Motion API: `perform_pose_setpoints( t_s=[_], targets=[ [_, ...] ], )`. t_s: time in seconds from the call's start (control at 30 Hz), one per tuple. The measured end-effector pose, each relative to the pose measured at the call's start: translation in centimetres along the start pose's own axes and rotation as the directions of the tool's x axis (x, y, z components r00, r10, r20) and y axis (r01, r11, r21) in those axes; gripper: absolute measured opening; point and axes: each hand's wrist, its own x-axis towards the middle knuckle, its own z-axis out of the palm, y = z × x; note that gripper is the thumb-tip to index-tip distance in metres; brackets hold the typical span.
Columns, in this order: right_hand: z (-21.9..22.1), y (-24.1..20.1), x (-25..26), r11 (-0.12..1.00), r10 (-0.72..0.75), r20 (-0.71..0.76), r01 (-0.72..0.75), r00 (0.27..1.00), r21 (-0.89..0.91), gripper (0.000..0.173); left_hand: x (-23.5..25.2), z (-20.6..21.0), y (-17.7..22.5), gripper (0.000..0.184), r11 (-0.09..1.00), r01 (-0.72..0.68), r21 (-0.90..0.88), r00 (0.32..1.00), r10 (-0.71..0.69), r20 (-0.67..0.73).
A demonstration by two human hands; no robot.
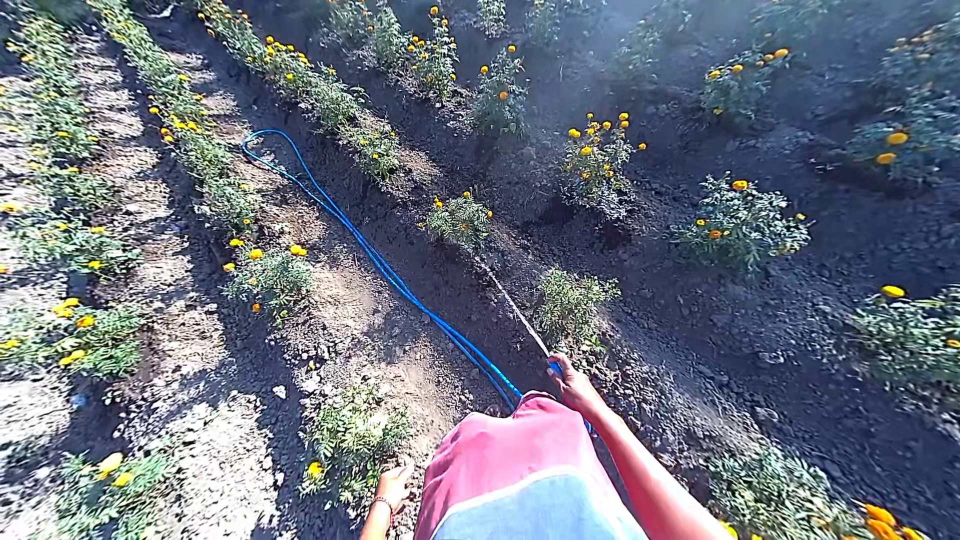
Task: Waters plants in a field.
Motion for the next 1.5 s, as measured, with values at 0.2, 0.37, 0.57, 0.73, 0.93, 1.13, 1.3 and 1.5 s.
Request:
perform_pose_setpoints(
  t_s=[0.2,0.37,0.57,0.73,0.93,1.13,1.3,1.5],
  targets=[
    [0.1,0.0,0.0,1.0,-0.002,-0.002,0.002,1.0,0.011,0.039,0.2,-0.1,-0.5,0.036,1.0,-0.023,0.0,1.0,0.023,-0.013],
    [-0.2,1.4,-0.3,0.997,0.077,0.005,-0.077,0.997,0.014,0.04,0.1,0.1,-0.3,0.036,0.999,-0.035,0.018,0.999,0.035,-0.011],
    [-0.1,3.6,-0.8,0.989,0.141,-0.034,-0.139,0.989,0.052,0.039,0.6,0.3,0.0,0.037,0.999,-0.03,0.018,1.0,0.03,-0.004],
    [-0.5,4.6,-1.4,0.981,0.183,-0.078,-0.177,0.98,0.074,0.039,0.1,-0.1,1.0,0.039,0.999,0.001,0.044,1.0,-0.002,0.004],
    [-0.7,3.8,-1.3,0.983,0.176,-0.077,-0.171,0.981,0.07,0.039,0.2,-0.2,1.3,0.039,0.997,0.013,0.082,1.0,-0.014,0.004],
    [-0.7,3.6,-0.7,0.989,0.14,-0.091,-0.135,0.986,0.054,0.037,0.7,0.0,0.7,0.038,0.998,-0.011,0.064,1.0,0.011,0.0],
    [-1.1,3.6,-0.6,0.989,0.137,-0.089,-0.132,0.987,0.069,0.038,1.1,0.2,0.3,0.036,0.997,-0.046,0.068,0.999,0.046,0.008],
    [-1.3,4.3,-0.5,0.987,0.14,-0.092,-0.132,0.986,0.091,0.037,0.7,0.8,0.7,0.036,0.995,-0.019,0.095,1.0,0.02,-0.001]
  ],
)
